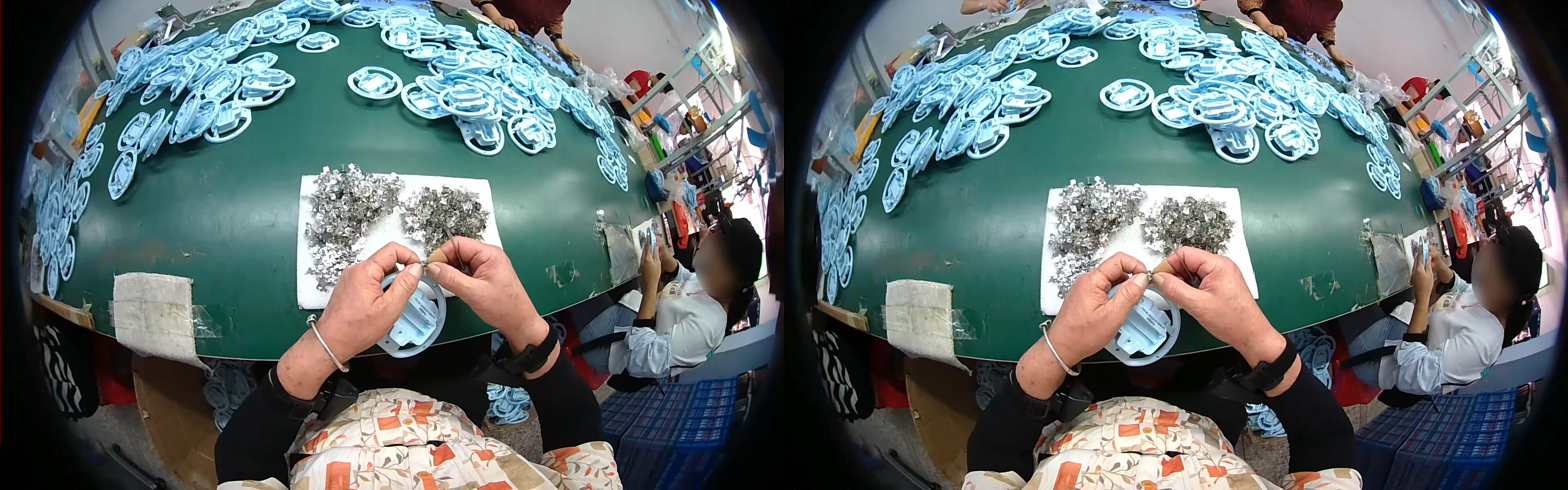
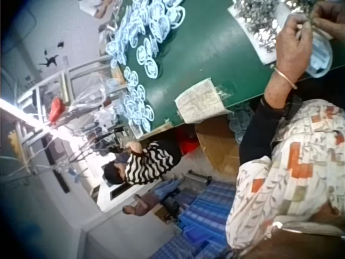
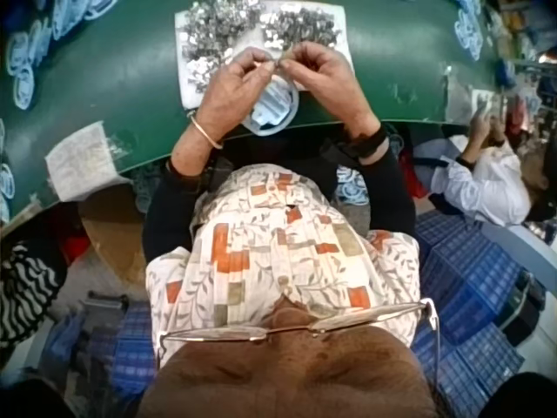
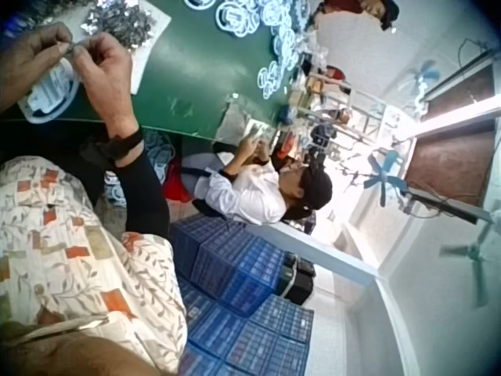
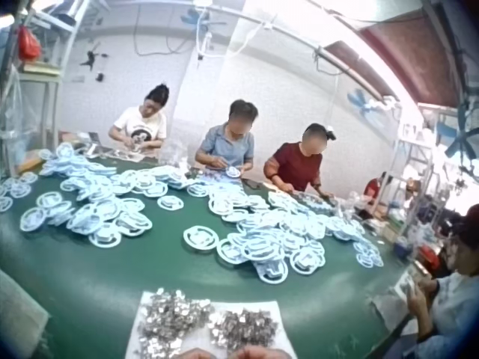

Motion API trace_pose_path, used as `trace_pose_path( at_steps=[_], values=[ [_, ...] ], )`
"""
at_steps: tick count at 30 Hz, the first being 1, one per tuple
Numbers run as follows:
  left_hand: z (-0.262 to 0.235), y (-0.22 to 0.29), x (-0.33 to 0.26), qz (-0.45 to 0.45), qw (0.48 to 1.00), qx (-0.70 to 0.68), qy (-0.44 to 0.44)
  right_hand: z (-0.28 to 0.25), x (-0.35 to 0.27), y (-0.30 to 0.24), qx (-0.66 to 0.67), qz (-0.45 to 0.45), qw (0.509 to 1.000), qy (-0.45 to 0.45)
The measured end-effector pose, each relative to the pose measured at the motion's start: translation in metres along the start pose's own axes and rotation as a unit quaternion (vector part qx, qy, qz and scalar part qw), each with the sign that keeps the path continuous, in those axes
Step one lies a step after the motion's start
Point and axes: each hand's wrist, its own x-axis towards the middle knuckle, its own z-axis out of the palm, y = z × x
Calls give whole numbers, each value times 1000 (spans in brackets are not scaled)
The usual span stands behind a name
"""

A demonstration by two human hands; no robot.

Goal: The person assembles light blue face masks by inserting metal nose wires into the top edge of each mask. They pick up a mask, insert a wire, and place the finished mask on a growing pile on the table. Other workers perform the same task at the same table.

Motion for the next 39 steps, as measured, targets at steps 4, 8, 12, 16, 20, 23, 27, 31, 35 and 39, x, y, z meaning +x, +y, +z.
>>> trace_pose_path(
  at_steps=[4,8,12,16,20,23,27,31,35,39],
  values=[
    [-12,14,1,-6,996,65,-57,-10,0,-15,-22,4,1000,-6],
    [-17,22,2,43,992,65,-98,-21,6,-28,-51,42,991,-120],
    [-19,27,8,58,983,88,-152,-30,4,-35,-133,43,977,-159],
    [-16,26,3,-8,992,43,-116,-30,-1,-28,-36,45,991,-117],
    [-15,13,-1,-18,996,-74,36,-28,-19,-4,52,11,998,-21],
    [-9,10,3,-6,983,-160,92,-14,-38,7,92,-29,995,0],
    [2,4,3,13,967,-213,137,13,-47,11,225,19,974,-10],
    [-3,-9,-7,0,973,-215,85,8,-46,17,209,8,978,-29],
    [-22,23,-5,-96,971,-200,-90,-9,-46,12,128,19,989,-72],
    [-29,19,-8,-124,964,-157,-173,-9,-45,-2,103,-26,993,-46]
  ],
)
